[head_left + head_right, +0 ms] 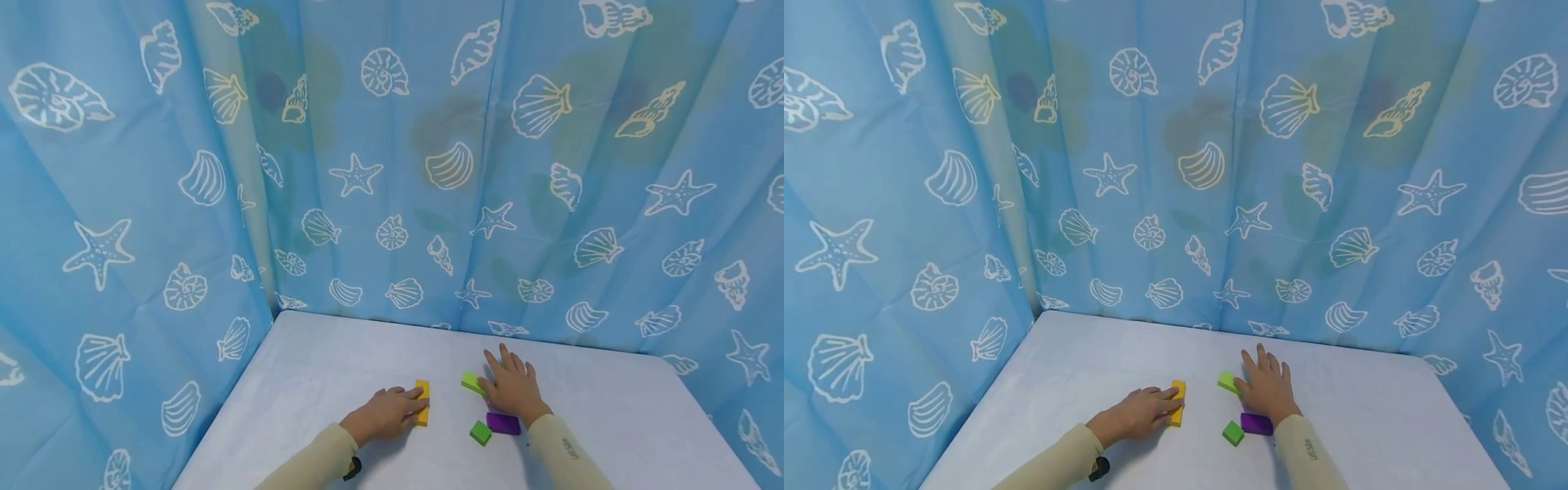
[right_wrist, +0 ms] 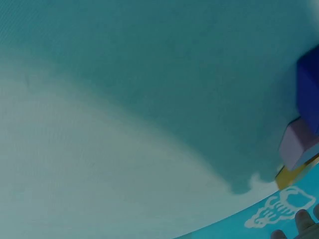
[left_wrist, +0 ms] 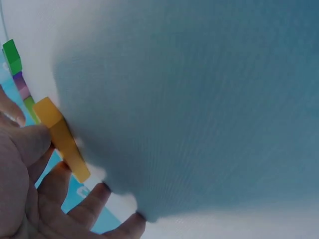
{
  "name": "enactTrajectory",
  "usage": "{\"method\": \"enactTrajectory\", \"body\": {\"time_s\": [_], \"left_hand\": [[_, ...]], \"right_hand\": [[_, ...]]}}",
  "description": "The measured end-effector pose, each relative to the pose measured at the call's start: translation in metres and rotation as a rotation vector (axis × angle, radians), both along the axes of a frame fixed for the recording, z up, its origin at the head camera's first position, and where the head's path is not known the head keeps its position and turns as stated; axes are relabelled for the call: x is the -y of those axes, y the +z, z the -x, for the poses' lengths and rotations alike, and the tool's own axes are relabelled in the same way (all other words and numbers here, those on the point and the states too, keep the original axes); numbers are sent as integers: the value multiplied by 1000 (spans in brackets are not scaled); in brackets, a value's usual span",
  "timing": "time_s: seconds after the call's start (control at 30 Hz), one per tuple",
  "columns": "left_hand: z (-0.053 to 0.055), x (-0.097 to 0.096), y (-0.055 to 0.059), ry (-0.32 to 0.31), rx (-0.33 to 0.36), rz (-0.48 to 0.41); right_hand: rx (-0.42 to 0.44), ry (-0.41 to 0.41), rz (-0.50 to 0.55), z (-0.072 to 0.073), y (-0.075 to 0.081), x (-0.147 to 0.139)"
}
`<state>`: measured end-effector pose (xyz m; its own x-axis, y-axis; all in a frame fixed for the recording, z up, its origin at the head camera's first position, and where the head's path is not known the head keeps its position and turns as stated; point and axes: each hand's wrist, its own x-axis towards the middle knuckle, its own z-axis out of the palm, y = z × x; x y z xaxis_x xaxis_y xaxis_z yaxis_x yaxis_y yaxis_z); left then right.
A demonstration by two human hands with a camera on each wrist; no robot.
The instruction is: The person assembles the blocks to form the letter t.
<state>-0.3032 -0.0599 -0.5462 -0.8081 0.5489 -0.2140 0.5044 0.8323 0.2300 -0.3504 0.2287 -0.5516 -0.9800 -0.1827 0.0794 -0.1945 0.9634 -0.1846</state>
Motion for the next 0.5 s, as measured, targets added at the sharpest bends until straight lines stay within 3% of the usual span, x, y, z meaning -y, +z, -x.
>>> {"method": "enactTrajectory", "body": {"time_s": [0.2, 0.5], "left_hand": [[2, -1, 3, -17, 7, 24], [3, -1, 4, -14, 17, 42]], "right_hand": [[-29, 22, -3, -1, -4, 7], [10, 5, 56, 5, -2, 13]]}}
